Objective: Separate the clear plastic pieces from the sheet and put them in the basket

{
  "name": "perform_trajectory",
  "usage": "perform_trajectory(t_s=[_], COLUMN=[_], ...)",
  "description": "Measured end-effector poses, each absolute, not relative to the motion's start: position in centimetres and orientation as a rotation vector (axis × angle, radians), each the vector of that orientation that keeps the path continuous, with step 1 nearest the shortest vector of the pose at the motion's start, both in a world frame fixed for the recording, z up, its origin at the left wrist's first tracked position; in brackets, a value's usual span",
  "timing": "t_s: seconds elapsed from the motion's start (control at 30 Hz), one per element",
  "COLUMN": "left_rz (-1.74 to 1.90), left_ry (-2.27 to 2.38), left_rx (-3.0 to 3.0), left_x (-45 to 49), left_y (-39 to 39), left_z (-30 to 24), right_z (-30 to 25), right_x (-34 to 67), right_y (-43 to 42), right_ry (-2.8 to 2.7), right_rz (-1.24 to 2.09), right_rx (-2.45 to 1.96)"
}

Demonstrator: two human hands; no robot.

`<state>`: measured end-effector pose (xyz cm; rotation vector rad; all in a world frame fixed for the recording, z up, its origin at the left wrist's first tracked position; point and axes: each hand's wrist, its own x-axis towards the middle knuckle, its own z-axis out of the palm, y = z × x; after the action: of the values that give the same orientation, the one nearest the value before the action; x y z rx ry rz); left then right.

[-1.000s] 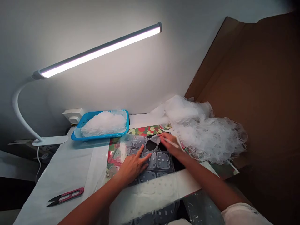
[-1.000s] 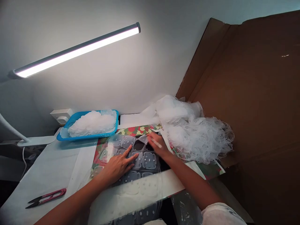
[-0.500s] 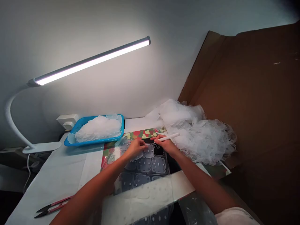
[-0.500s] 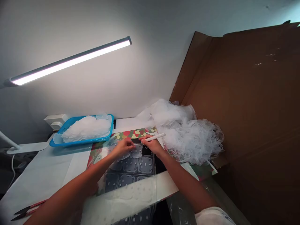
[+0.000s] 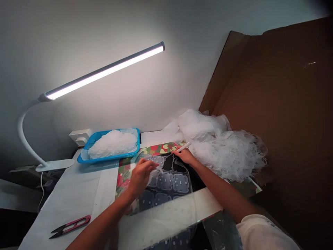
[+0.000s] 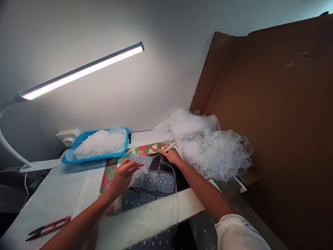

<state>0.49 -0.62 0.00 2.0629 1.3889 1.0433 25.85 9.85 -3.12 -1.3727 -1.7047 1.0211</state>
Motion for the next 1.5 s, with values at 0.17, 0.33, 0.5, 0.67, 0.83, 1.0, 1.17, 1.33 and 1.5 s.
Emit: perform_trajectory(t_s=[0.17,0.33,0.5,0.67,0.83,1.0,1.17,1.33,1.5], left_rz=[0.952,0.537,0.123,0.029,0.13,0.164,0.113,0.313,0.614], left_ry=[1.649,1.739,1.739,1.723,1.67,1.622,1.663,1.589,1.463], left_rx=[1.879,2.29,2.503,2.512,2.437,2.426,2.448,2.251,1.741], left_x=[-4.3,-2.9,-1.5,-2.0,-2.2,-2.2,-2.2,-2.4,-1.3], left_y=[-1.1,-1.7,-2.7,-2.6,-2.4,-2.3,-2.8,-1.4,3.5], left_z=[0.5,-0.9,-2.1,-2.4,-3.0,-3.4,-3.5,-2.3,0.1], right_z=[-2.1,-2.5,-3.4,-2.8,-2.7,-3.9,-3.7,-2.0,0.0], right_x=[24.8,20.2,18.6,18.3,18.5,18.0,20.1,25.0,22.9], right_y=[8.8,5.3,4.4,4.7,4.4,3.8,5.6,7.9,4.2], right_ry=[-1.676,-1.968,-2.105,-2.162,-2.223,-2.297,-2.009,-1.455,-1.672], right_rz=[0.842,0.985,0.905,0.84,0.853,0.702,0.626,0.575,0.877], right_rx=[-1.289,-0.979,-0.886,-0.905,-0.913,-0.903,-1.146,-1.369,-1.138])
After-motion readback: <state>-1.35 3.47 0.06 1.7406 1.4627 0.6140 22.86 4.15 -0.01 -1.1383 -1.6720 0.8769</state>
